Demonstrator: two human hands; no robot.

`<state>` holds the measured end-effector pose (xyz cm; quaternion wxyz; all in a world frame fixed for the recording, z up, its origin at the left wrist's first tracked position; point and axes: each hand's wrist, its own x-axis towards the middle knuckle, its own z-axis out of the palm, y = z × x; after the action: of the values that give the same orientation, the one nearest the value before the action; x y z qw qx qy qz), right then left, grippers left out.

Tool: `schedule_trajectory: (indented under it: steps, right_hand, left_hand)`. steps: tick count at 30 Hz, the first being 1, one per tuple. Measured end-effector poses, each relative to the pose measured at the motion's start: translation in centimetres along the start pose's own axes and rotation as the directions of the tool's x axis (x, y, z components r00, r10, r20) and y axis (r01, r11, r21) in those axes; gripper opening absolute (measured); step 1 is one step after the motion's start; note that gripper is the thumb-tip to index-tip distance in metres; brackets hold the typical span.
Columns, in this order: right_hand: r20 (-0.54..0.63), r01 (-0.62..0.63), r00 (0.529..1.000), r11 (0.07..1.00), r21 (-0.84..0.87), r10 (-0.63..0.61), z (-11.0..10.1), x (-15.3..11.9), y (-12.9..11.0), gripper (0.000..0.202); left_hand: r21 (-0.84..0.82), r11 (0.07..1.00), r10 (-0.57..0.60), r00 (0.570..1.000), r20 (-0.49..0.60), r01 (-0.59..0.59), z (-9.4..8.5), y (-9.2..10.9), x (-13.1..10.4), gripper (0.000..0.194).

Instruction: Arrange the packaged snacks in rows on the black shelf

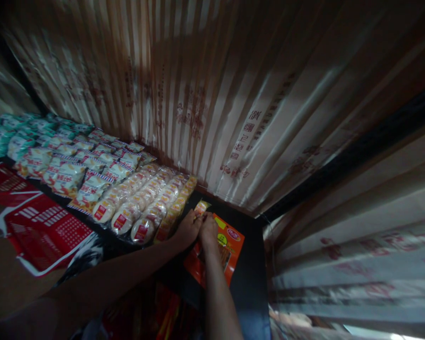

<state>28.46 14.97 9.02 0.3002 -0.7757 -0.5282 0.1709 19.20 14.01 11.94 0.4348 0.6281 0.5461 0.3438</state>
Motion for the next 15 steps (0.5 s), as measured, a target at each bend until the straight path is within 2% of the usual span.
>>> schedule_trajectory:
  steps: [5,11,15]
  right_hand:
    - [0.0,0.023,1.0,1.0,0.013,-0.023,0.3,1.2,0.4,0.022]
    - [-0.016,0.06,0.998,0.998,0.019,-0.06,0.3,2.6,0.4,0.02]
    - [-0.026,0.091,0.996,0.996,0.012,-0.091,0.8,3.5,0.8,0.02]
  left_hand:
    - [0.034,0.997,0.064,0.998,-0.019,-0.063,1.1,-0.8,1.1,0.032]
    - [0.049,0.994,0.105,0.988,-0.109,-0.1,2.9,-1.0,2.4,0.033]
    - [0.027,0.989,0.15,0.984,-0.1,-0.148,3.1,-1.1,3.1,0.036]
